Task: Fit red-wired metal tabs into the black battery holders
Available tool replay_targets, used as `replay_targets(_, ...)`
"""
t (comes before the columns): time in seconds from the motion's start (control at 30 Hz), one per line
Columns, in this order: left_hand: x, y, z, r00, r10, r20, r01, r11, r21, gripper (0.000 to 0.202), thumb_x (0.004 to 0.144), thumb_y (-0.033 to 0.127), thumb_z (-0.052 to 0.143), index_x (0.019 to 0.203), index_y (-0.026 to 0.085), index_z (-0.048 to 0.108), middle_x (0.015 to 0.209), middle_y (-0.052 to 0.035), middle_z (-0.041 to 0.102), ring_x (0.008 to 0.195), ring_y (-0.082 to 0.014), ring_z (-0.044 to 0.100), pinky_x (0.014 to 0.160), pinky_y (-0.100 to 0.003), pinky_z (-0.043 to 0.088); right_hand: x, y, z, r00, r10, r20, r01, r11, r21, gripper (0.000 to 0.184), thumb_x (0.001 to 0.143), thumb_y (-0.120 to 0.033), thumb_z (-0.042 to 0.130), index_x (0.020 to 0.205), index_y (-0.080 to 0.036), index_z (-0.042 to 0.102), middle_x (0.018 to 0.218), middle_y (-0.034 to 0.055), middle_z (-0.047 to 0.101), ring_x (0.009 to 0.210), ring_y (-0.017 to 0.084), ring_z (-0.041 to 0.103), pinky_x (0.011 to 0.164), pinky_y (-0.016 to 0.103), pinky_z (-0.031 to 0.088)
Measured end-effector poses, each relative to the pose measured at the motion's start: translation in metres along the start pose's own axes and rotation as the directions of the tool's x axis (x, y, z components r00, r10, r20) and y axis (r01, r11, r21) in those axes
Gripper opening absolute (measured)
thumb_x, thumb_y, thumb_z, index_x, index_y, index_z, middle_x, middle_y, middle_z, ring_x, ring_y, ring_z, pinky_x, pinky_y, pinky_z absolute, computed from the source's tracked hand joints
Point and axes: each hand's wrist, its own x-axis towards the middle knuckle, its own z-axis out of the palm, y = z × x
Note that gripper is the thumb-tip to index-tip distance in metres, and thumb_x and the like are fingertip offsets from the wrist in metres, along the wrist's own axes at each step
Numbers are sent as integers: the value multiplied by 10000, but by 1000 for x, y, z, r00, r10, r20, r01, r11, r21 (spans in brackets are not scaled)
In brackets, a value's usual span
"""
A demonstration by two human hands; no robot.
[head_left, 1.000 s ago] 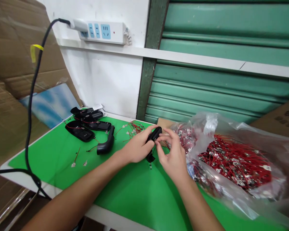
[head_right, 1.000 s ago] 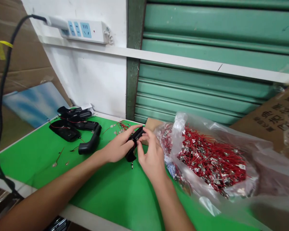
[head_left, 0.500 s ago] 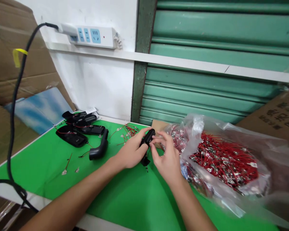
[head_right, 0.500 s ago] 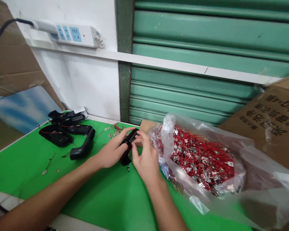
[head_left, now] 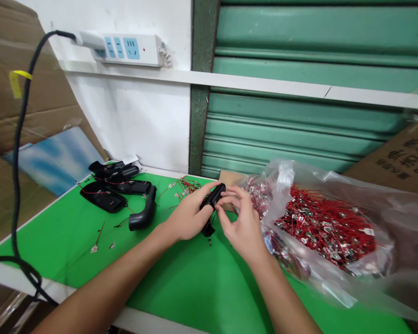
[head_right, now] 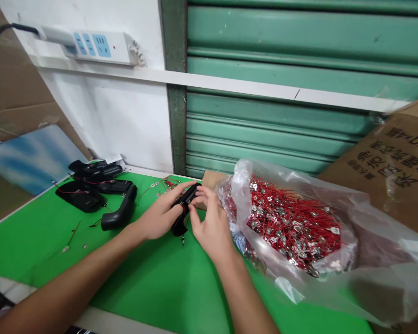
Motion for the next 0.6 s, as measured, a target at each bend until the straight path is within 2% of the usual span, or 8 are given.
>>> replay_targets(0.23, 0, -3, 5, 1000, -21, -6, 21, 1000, -15, 623, 888, 230, 408, 1493, 96, 464, 1501, -121, 565, 1368, -249, 547, 1201, -396, 399, 0, -1, -1, 999, -34, -19, 32, 996, -83, 473, 939, -95, 598, 1349, -250, 419, 1024, 42, 718, 940, 192, 739, 859, 350, 605)
replay_targets(0.43, 0, -3, 4, 997, -62, -37, 62, 998, -1, 643, 878, 213, 403, 1515, 133, 442, 1496, -101, 568, 1342, -248, 558, 1173, -410, 423, 1, -3, -2, 1000, -12, 8, 12, 1000, -5, 454, 927, -97, 615, 1303, -254, 414, 970, 18, 725, 941, 190, 746, 866, 343, 600)
replay_targets(0.6, 1, -3, 4, 999, -27, -24, 27, 1000, -3, 647, 871, 211, 414, 1509, 114, 462, 1509, -110, 561, 1363, -248, 550, 1207, -404, 397, 3, -3, -2, 999, -37, -3, 37, 998, -50, 435, 928, -105, 598, 1297, -246, 416, 975, 29, 729, 921, 198, 752, 847, 352, 607)
